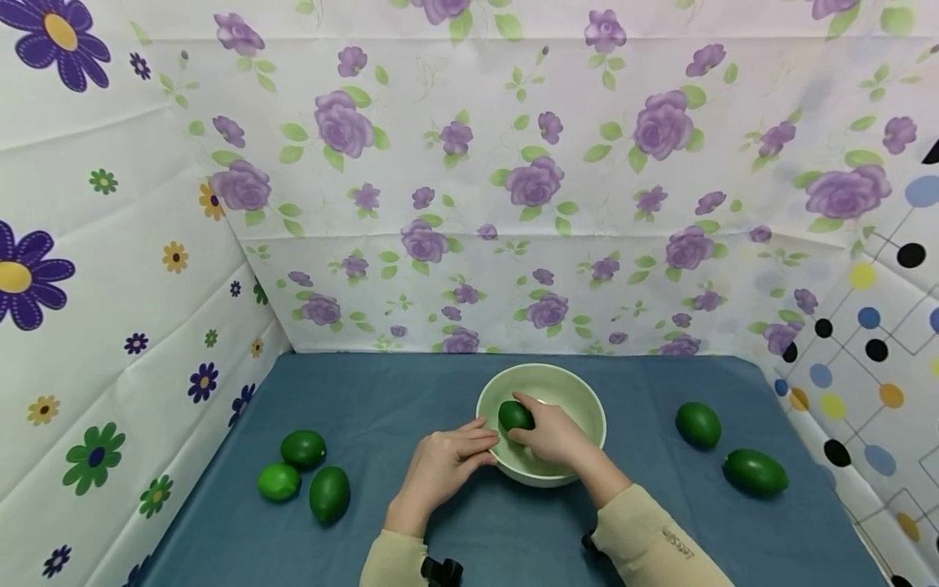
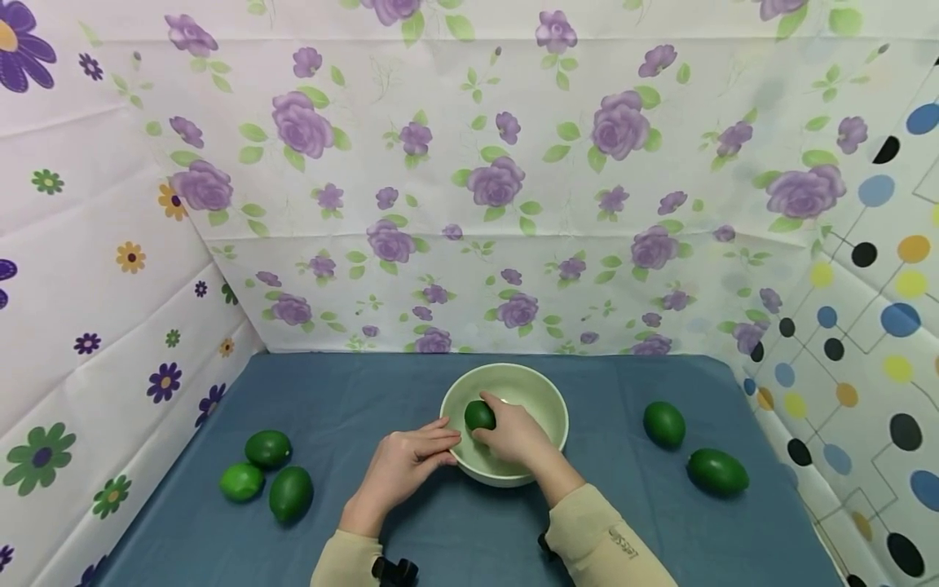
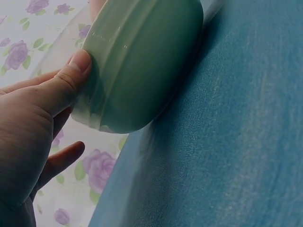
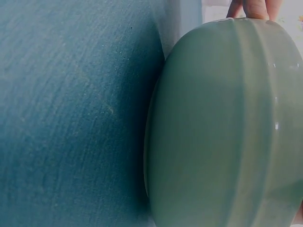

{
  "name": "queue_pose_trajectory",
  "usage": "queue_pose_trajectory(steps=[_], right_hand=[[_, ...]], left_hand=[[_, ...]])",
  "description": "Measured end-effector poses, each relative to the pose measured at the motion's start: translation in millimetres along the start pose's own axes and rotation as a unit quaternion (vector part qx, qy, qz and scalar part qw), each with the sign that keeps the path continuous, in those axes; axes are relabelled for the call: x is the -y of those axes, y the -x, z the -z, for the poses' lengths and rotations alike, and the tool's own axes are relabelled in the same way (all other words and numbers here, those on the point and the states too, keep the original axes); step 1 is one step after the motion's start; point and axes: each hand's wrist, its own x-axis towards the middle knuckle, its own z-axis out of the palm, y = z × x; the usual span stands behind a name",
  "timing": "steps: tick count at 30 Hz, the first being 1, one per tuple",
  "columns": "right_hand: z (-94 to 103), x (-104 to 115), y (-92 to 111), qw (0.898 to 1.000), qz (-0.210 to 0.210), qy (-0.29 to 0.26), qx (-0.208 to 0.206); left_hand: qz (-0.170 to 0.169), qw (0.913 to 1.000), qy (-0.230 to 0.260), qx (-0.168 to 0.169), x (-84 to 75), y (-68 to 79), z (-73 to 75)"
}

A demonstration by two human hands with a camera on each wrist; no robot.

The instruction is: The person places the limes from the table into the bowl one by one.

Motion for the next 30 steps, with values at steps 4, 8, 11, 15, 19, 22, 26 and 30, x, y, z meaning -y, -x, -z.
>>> queue_pose_trajectory(steps=[4,8,11,15,19,22,26,30], right_hand=[[0.1,1.1,-1.6,1.000,0.005,0.003,0.001],[-1.0,-0.3,-2.3,1.000,0.009,0.002,-0.007],[-2.1,-1.9,-2.4,1.000,0.005,0.000,-0.018],[-2.6,-2.9,-3.6,0.999,0.005,0.008,-0.032],[-3.9,-4.1,-5.8,0.999,0.008,0.018,-0.036],[-4.0,-3.9,-7.2,0.999,0.000,0.020,-0.031],[-3.0,-3.2,-8.9,0.999,-0.003,0.020,-0.027],[-2.9,-4.0,-11.3,1.000,-0.004,0.019,-0.024]], left_hand=[[-0.001,1.0000,0.004,-0.004,-0.3,-1.0,1.1],[0.001,1.0000,0.005,-0.005,-0.2,-0.9,1.2],[0.004,1.0000,0.005,-0.001,-0.6,-0.6,1.1],[0.010,0.9999,0.010,0.005,-1.7,-1.1,1.8],[0.016,0.9997,0.017,0.006,-2.0,-1.1,1.9],[0.018,0.9996,0.021,0.008,-1.9,-1.4,1.8],[0.016,0.9995,0.026,0.012,-1.5,-1.6,2.0],[0.015,0.9994,0.028,0.016,-1.1,-1.5,2.6]])
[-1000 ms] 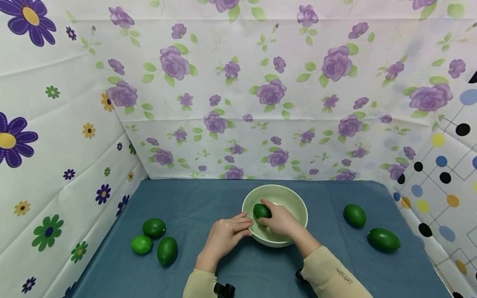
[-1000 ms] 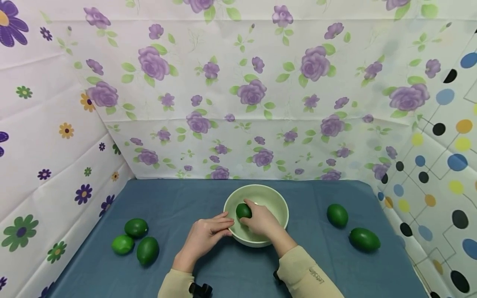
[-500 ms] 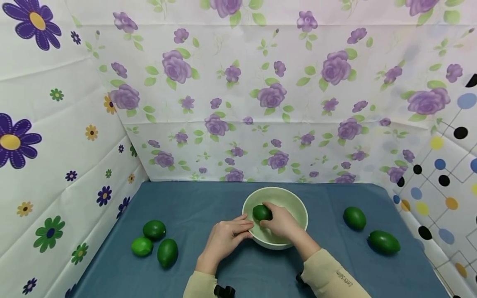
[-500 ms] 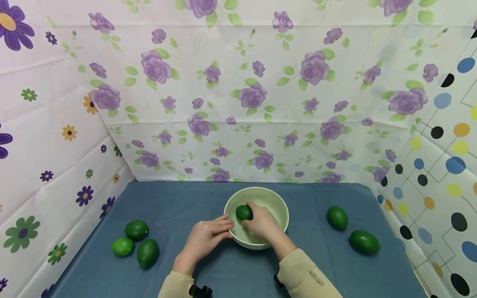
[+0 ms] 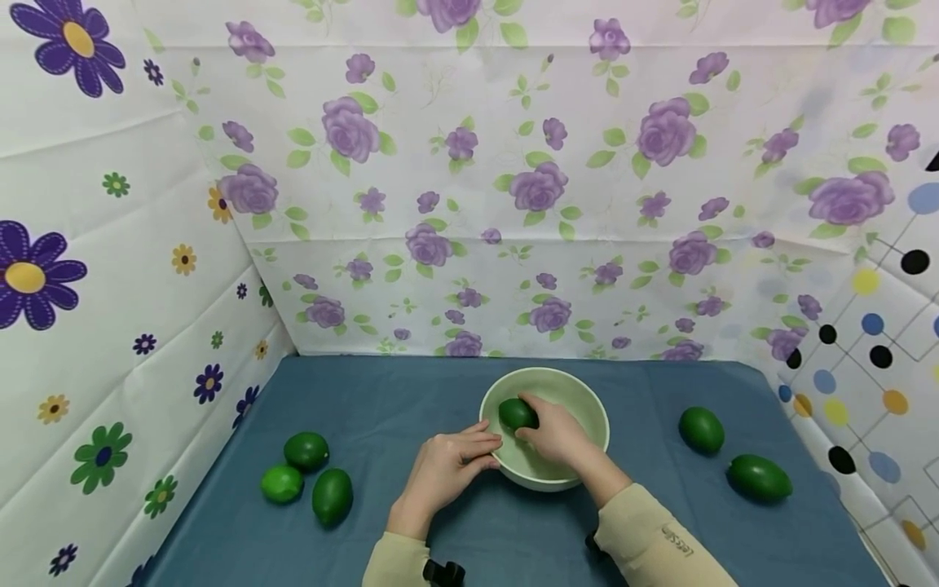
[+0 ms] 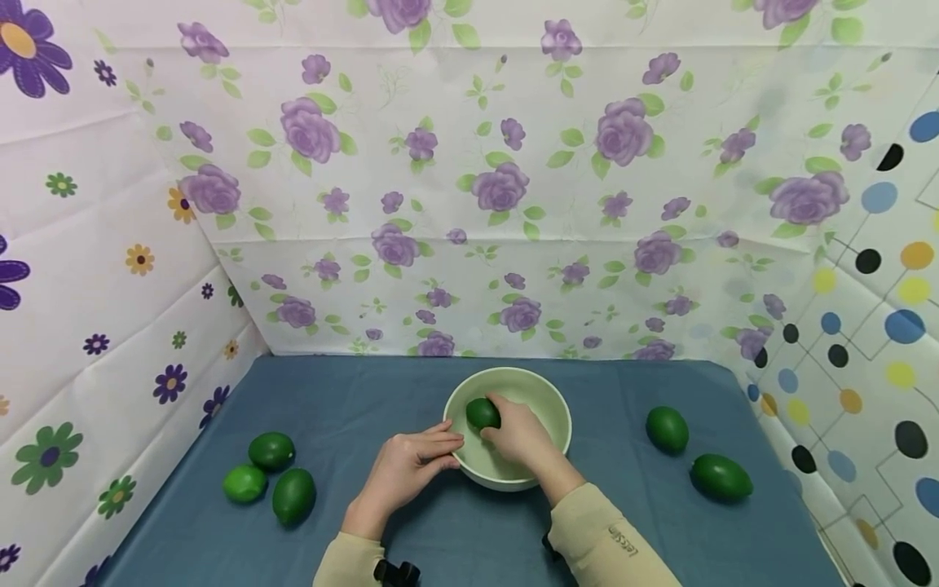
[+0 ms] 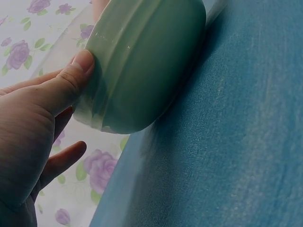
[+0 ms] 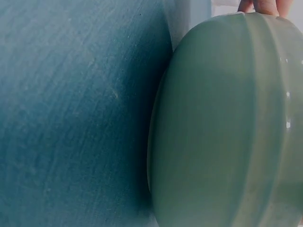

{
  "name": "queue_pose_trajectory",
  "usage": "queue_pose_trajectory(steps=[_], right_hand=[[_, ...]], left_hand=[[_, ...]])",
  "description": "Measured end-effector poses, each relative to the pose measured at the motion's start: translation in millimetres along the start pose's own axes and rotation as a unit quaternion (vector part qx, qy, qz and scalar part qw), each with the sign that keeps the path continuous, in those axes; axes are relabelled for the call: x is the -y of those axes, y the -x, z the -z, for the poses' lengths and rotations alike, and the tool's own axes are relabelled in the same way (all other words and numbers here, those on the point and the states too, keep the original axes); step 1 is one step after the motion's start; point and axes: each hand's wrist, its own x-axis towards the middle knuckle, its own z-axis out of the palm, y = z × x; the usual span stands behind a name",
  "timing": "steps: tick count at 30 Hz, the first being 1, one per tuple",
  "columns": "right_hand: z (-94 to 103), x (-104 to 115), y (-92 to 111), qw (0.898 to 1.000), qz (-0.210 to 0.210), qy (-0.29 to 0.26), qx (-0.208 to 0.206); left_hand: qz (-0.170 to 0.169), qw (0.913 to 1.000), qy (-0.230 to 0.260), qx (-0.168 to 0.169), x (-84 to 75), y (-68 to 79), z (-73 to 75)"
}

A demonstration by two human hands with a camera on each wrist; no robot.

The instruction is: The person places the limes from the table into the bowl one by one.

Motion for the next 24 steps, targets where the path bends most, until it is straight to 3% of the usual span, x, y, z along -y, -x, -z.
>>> queue_pose_trajectory(steps=[24], right_hand=[[6.9,-5.4,2.7,1.000,0.005,-0.008,0.013]], left_hand=[[0.014,0.9999,0.003,0.006,-1.4,-0.2,-0.1]])
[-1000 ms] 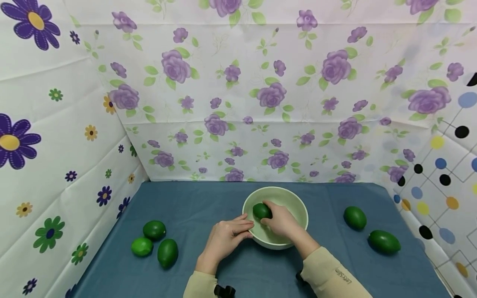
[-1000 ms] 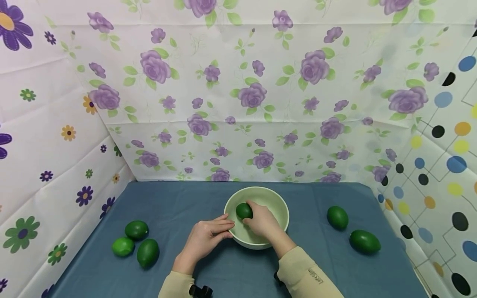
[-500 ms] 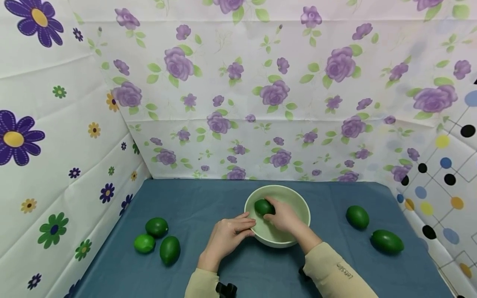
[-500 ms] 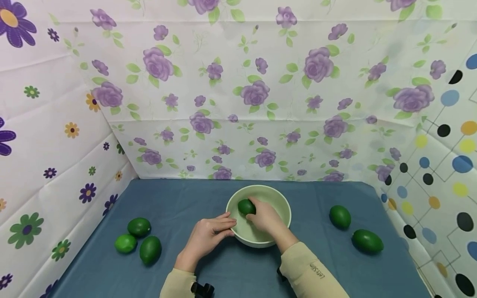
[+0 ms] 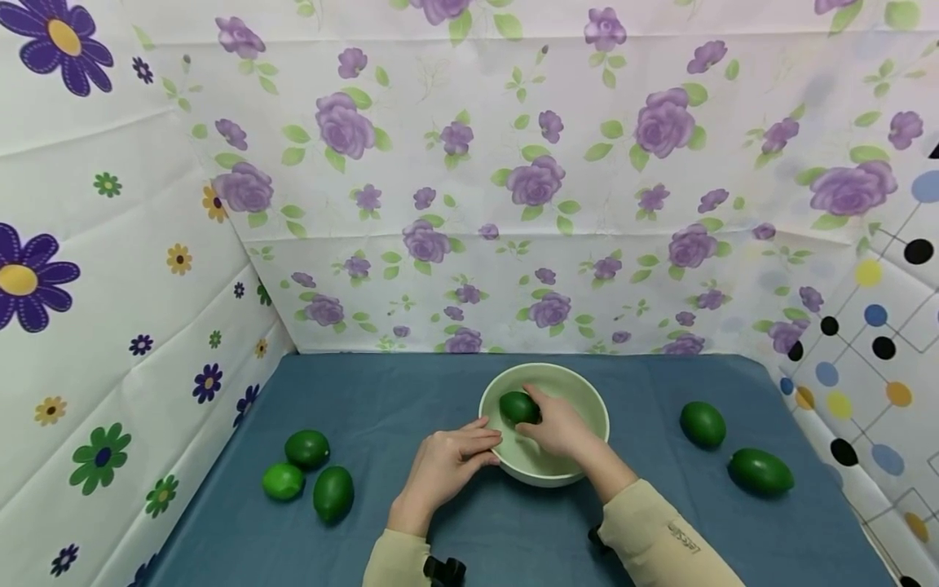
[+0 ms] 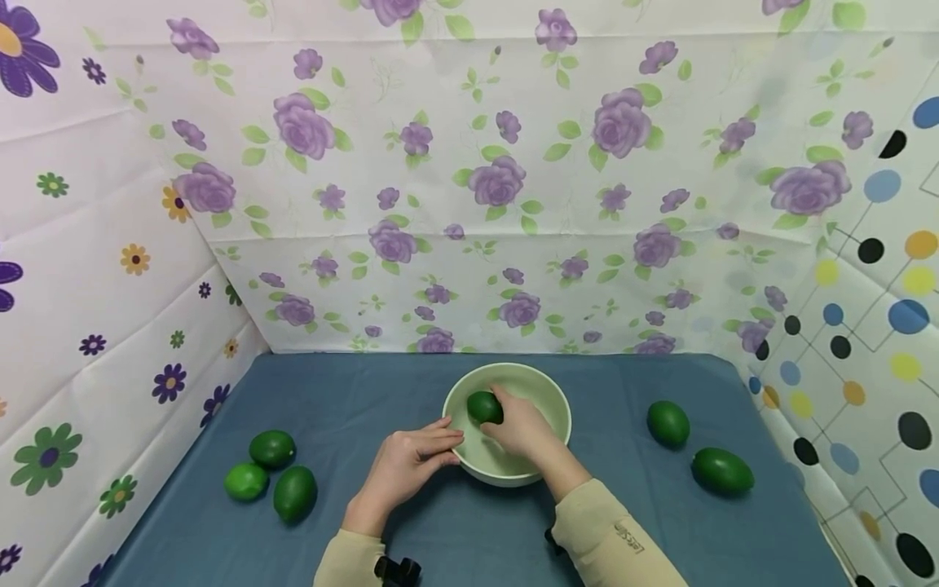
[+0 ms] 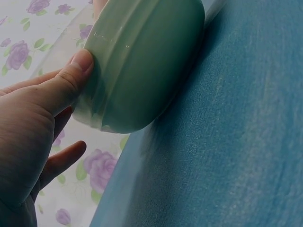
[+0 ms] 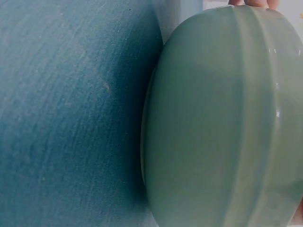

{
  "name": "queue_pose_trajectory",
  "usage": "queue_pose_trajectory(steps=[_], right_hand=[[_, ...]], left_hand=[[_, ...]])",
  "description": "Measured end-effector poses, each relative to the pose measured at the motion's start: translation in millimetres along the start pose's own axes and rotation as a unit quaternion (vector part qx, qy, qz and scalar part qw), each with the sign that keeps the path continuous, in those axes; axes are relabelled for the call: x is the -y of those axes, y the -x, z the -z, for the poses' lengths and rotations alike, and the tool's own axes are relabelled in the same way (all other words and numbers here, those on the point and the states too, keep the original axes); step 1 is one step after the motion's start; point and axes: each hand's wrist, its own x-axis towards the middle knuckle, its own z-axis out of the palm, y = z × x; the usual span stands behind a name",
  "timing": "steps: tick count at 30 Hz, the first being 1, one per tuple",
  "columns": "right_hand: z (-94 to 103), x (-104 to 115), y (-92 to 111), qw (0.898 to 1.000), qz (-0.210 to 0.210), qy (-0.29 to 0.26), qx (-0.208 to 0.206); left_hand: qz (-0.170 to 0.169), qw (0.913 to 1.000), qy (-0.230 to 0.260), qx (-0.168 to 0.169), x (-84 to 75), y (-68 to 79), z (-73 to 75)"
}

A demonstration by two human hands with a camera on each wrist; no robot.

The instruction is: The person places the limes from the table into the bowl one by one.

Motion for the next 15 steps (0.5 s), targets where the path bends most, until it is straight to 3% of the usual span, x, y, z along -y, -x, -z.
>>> queue_pose_trajectory(steps=[15], right_hand=[[3.9,-1.9,1.1,1.000,-0.006,-0.004,0.004]], left_hand=[[-0.003,1.0000,0.000,-0.002,0.8,1.0,-0.4]])
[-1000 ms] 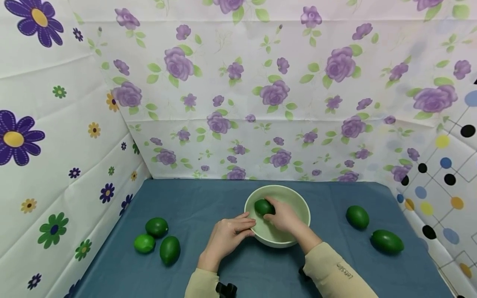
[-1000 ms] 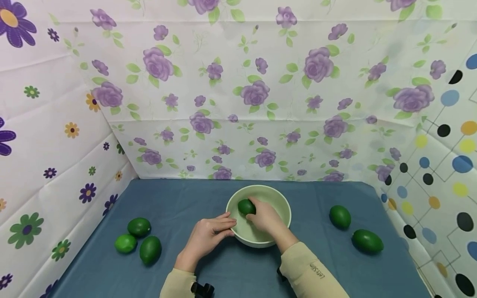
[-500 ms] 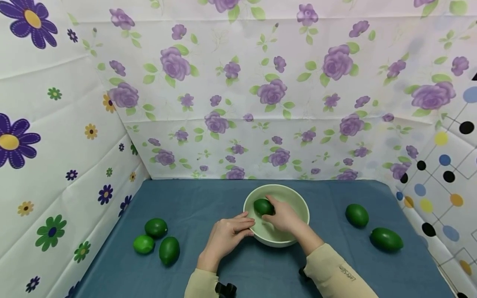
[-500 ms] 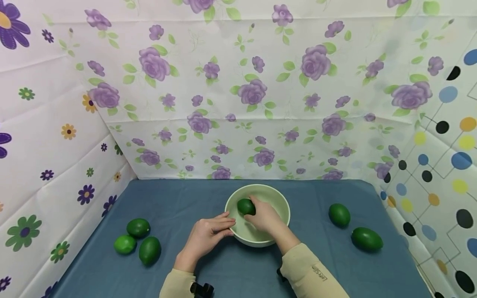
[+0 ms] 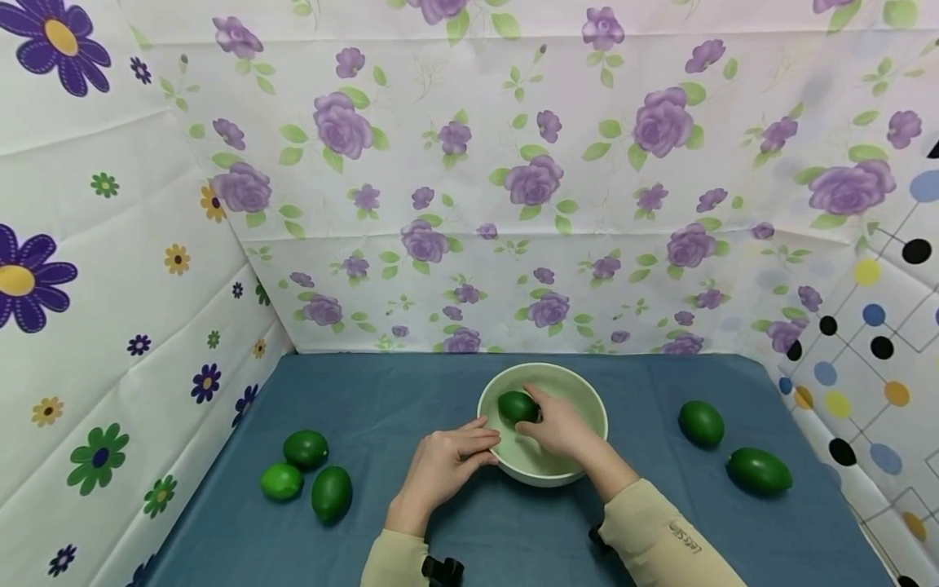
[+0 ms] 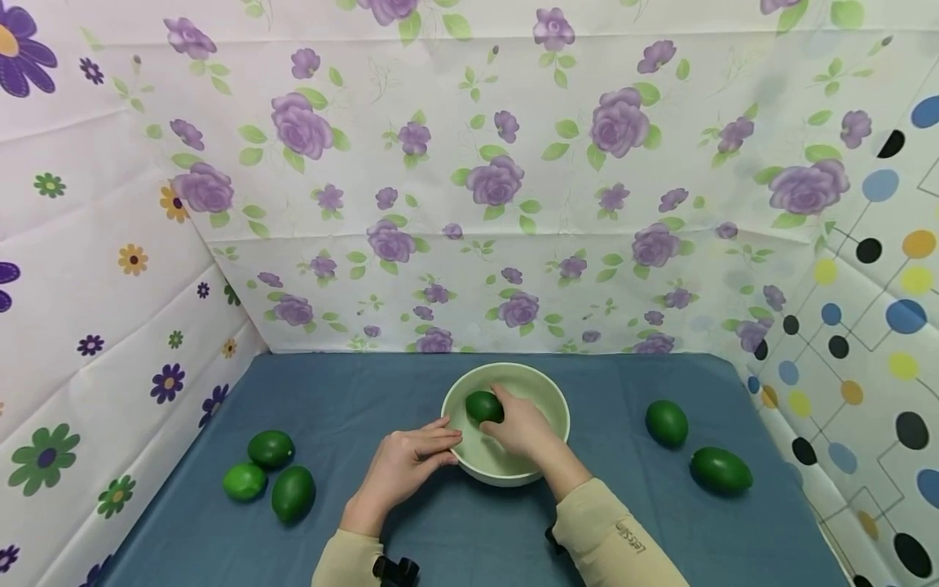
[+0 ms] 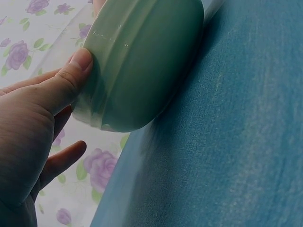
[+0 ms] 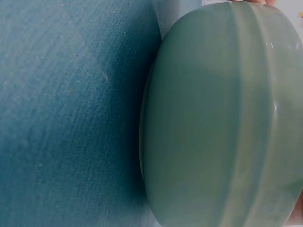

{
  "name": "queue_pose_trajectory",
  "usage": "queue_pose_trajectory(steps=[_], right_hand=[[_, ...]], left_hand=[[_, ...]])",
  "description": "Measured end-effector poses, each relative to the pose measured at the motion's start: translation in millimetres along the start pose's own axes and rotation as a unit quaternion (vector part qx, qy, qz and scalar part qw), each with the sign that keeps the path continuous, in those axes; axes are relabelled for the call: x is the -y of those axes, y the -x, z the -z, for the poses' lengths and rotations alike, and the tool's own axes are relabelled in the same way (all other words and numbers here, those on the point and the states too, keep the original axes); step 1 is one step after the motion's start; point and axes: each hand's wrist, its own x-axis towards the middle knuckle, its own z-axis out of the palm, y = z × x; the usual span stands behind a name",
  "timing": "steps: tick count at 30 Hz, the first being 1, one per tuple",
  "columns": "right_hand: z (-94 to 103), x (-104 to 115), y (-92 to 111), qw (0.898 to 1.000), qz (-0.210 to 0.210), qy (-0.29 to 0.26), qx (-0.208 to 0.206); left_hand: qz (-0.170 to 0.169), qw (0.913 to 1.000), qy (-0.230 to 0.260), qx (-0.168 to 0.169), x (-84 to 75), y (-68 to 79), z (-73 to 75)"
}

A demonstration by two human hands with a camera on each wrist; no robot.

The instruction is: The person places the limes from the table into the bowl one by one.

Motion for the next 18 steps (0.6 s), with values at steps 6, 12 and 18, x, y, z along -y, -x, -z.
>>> queue_pose_trajectory(steps=[6,12,18], right_hand=[[1.3,0.6,2.5,1.000,0.001,-0.009,-0.003],[6.8,-3.1,12.7,0.999,0.009,-0.042,-0.026],[20.9,-8.6,35.1,0.996,0.010,-0.079,-0.050]], left_hand=[[0.004,1.0000,-0.004,0.001,1.0,1.4,-0.5],[0.002,1.0000,-0.004,0.000,0.6,0.2,-0.3],[-0.001,1.0000,-0.001,0.003,0.4,-0.3,0.9]])
